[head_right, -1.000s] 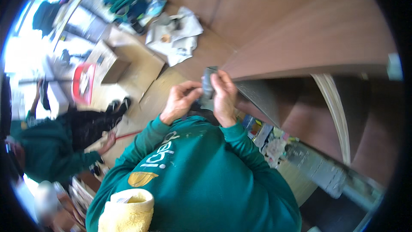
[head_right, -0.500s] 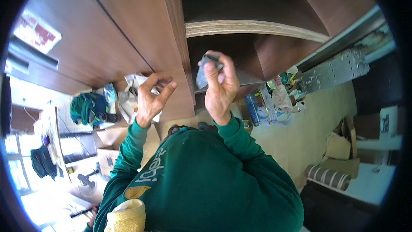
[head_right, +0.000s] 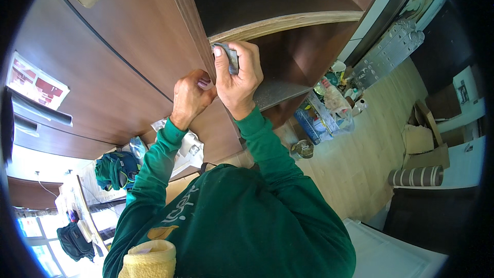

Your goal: The person sands the exposed edge of a wooden cabinet shelf using a sanding block. They repeatedly rub the sanding block along the edge, pause to wipe the surface with their hand, and continue sanding. The person also briefly picks up a small dark rectangular object and holds it near the edge.

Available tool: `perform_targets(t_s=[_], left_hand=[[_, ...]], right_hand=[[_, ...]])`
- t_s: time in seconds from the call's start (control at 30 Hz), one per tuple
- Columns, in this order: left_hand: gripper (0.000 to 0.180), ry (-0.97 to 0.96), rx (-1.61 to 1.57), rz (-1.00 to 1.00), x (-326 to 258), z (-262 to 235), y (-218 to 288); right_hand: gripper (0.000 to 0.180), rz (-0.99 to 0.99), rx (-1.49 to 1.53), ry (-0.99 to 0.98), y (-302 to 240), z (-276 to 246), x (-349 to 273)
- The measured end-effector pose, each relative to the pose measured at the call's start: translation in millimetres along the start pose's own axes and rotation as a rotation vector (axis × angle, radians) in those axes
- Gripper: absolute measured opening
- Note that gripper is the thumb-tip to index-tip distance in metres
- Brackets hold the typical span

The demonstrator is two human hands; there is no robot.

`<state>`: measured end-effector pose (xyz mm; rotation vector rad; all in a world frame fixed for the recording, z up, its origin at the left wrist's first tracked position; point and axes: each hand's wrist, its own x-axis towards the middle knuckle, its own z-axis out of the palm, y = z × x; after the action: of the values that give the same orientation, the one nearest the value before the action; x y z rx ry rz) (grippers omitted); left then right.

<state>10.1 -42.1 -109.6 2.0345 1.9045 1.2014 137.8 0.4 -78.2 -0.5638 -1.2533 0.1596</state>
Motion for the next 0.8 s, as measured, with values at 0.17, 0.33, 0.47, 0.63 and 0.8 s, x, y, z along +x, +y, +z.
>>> perform_targets(t_s=[0.17,0.33,0.47,0.63,0.8], left_hand=[[0.04,0.01,-0.071,-0.003,0,3,-5],[0.037,-0.009,-0.073,-0.011,-1,1,-4],[0.037,0.005,-0.109,-0.037,-1,2,-3],[0.036,0.018,-0.087,-0.007,-1,3,-3],[0.036,-0.002,-0.101,-0.021,-3,2,-3]], right_hand=[[0.017,0.016,-0.043,0.038,-1,9,0],[0.017,-0.069,-0.076,0.074,-4,12,2],[0.017,0.01,-0.113,0.054,-6,12,3],[0.017,-0.064,-0.097,0.086,-9,12,3],[0.014,-0.047,-0.115,0.078,-10,12,4]])
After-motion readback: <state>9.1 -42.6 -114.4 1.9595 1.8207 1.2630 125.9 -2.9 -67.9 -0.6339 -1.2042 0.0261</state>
